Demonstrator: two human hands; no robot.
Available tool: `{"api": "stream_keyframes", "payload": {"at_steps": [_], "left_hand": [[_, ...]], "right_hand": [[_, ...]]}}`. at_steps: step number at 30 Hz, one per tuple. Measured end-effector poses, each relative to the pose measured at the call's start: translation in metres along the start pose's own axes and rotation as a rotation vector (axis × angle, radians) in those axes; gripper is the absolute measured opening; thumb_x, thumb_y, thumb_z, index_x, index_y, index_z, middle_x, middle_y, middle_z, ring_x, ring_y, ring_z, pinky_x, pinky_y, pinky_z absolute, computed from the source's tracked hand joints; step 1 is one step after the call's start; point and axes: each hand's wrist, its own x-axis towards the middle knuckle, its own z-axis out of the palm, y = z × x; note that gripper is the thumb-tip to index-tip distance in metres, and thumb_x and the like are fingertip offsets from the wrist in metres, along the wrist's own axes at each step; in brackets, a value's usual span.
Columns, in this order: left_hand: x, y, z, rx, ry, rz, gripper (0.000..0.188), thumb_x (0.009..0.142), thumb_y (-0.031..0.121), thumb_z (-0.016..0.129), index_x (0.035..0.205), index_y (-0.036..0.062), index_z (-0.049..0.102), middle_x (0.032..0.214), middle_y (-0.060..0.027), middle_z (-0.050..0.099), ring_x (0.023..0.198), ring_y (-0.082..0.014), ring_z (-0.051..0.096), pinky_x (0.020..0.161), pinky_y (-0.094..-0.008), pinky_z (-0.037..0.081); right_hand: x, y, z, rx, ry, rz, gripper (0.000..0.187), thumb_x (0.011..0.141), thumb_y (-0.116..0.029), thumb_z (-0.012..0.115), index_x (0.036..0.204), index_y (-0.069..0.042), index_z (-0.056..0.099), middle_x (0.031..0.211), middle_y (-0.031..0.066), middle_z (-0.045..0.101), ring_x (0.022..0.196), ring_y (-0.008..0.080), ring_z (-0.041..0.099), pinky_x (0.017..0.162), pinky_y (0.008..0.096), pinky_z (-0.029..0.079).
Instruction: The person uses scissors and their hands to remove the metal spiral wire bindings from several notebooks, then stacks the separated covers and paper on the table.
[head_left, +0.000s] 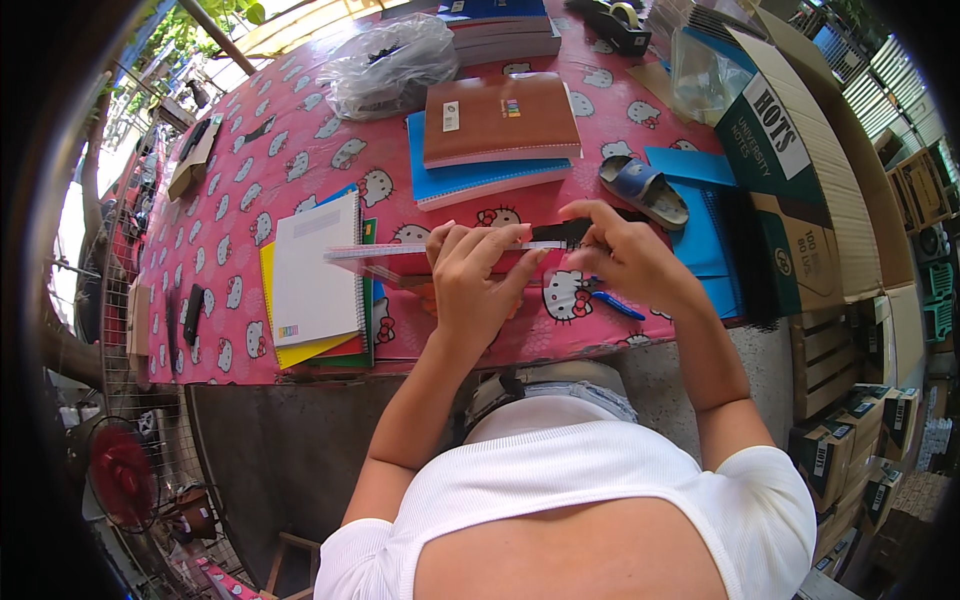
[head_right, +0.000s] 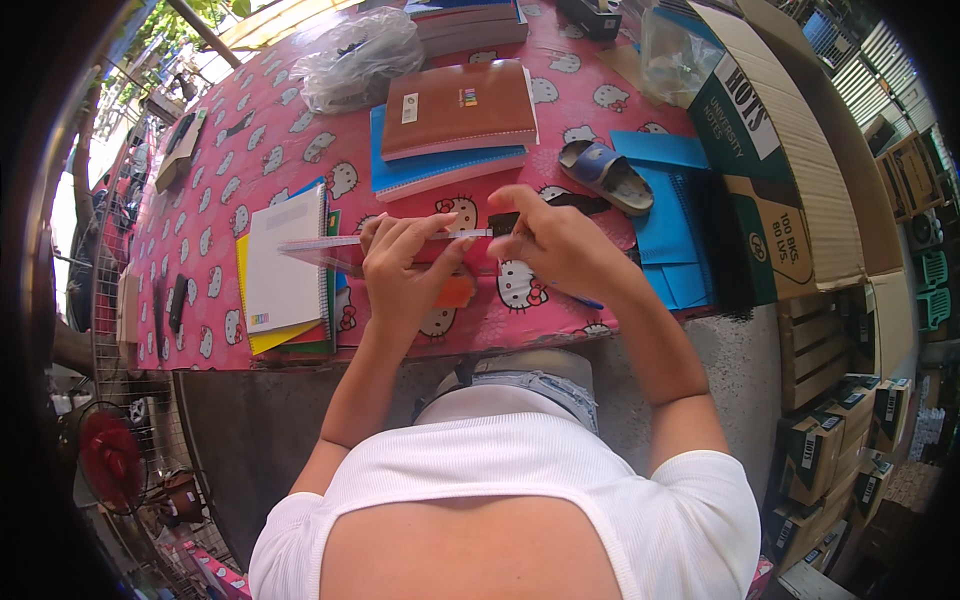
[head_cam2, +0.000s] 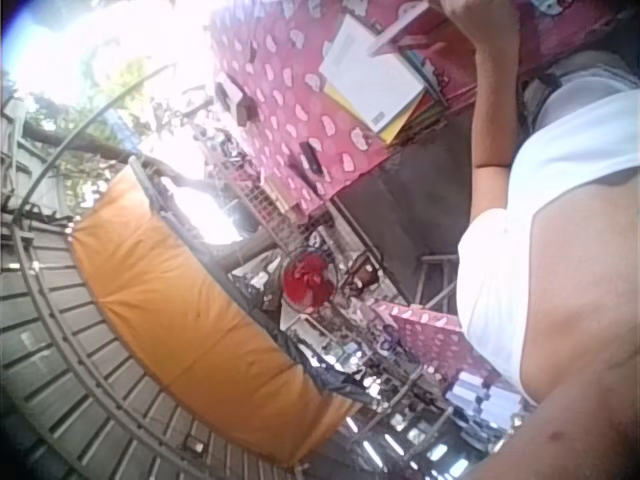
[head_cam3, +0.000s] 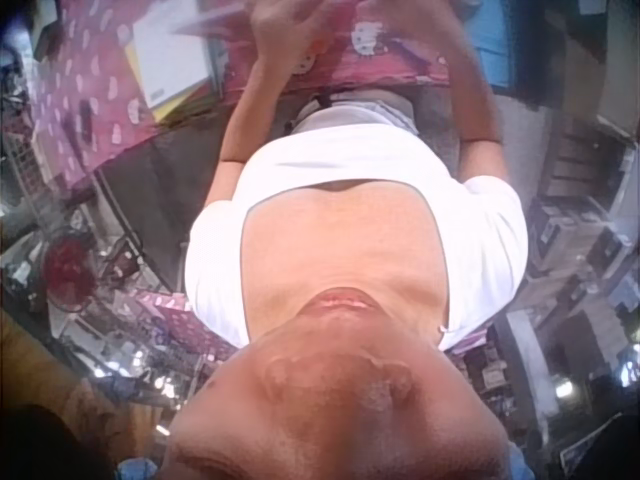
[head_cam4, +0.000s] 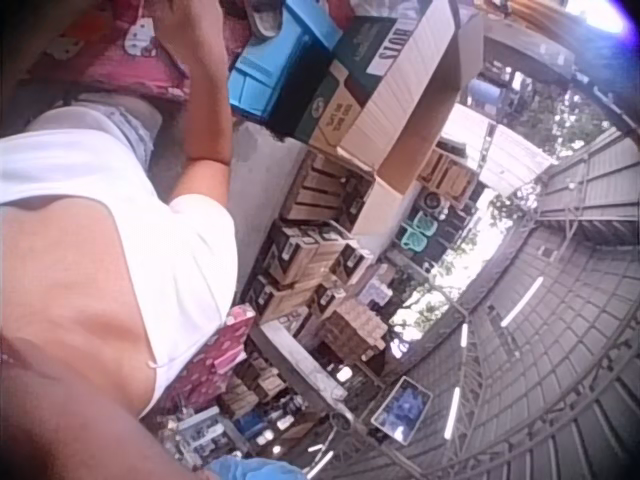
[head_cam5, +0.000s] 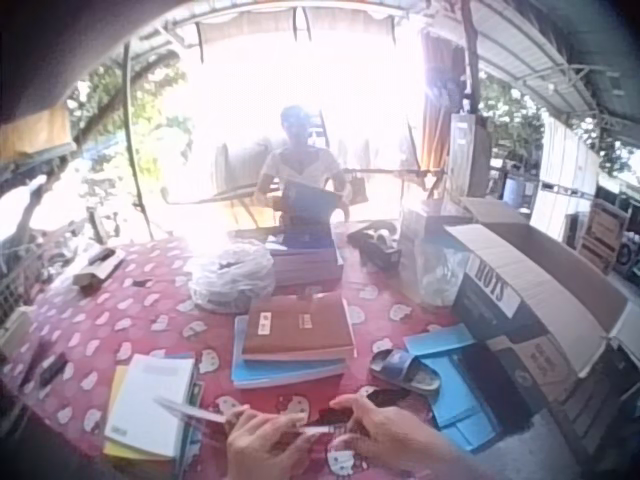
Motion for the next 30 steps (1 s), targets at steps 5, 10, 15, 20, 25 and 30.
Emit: {"api": "stream_keyframes", "payload": {"at_steps": [5,10,15,20,25,30], "left_hand": [[0.000,-0.004,-0.001,0.028,-0.030,0.021,0.024,0.065,0.015,0.077,0.087,0.0114,0.070,0.084,-0.0020,0.065,0.082,-0.0207,0.058,0.089,-0.0369,0.036],[-0.003,-0.005,0.002,0.057,-0.025,0.025,0.023,0.064,0.014,0.076,0.087,0.0126,0.070,0.084,-0.0011,0.065,0.083,-0.0202,0.059,0.092,-0.0380,0.036],[-0.004,-0.003,0.000,0.062,-0.041,0.017,0.022,0.065,0.014,0.076,0.086,0.0133,0.070,0.084,-0.0010,0.066,0.083,-0.0198,0.059,0.093,-0.0386,0.036],[-0.008,-0.005,-0.004,0.085,-0.049,0.020,0.026,0.066,0.015,0.076,0.091,0.0134,0.070,0.085,-0.0005,0.066,0.082,-0.0192,0.059,0.094,-0.0388,0.035],[-0.003,0.002,-0.011,0.040,-0.062,-0.014,0.031,0.067,0.018,0.079,0.097,0.0152,0.070,0.080,0.0015,0.066,0.080,-0.0172,0.062,0.095,-0.0383,0.035],[-0.004,-0.006,-0.009,0.045,-0.128,0.098,0.030,0.066,0.018,0.078,0.095,0.0147,0.069,0.085,0.0007,0.065,0.084,-0.0192,0.060,0.099,-0.0417,0.032]], "right_hand": [[-0.003,0.009,0.008,-0.320,0.192,-0.211,0.021,0.083,-0.017,0.068,0.097,-0.005,0.059,0.094,0.0106,0.062,0.082,0.0295,0.064,0.069,0.0375,0.050],[-0.002,0.008,0.013,-0.354,0.190,-0.257,0.019,0.083,-0.017,0.066,0.097,-0.007,0.060,0.092,0.0093,0.060,0.077,0.0311,0.061,0.064,0.0409,0.048],[0.001,0.004,0.019,-0.308,0.189,-0.259,0.017,0.082,-0.014,0.065,0.097,-0.007,0.060,0.088,0.0092,0.059,0.076,0.0317,0.061,0.063,0.0399,0.048],[-0.009,-0.008,0.020,-0.469,0.453,-0.517,0.010,0.084,-0.011,0.062,0.090,-0.005,0.058,0.081,0.0120,0.055,0.081,0.0312,0.061,0.061,0.0375,0.049],[-0.047,0.079,0.061,-0.834,-0.214,0.382,0.023,0.078,-0.002,0.059,0.100,-0.002,0.054,0.101,0.0157,0.057,0.100,0.0299,0.057,0.078,0.0386,0.051],[0.025,0.200,0.007,-1.176,0.567,0.432,0.048,0.072,-0.026,0.075,0.109,-0.005,0.052,0.110,0.0151,0.057,0.105,0.0296,0.056,0.083,0.0372,0.050]]}}
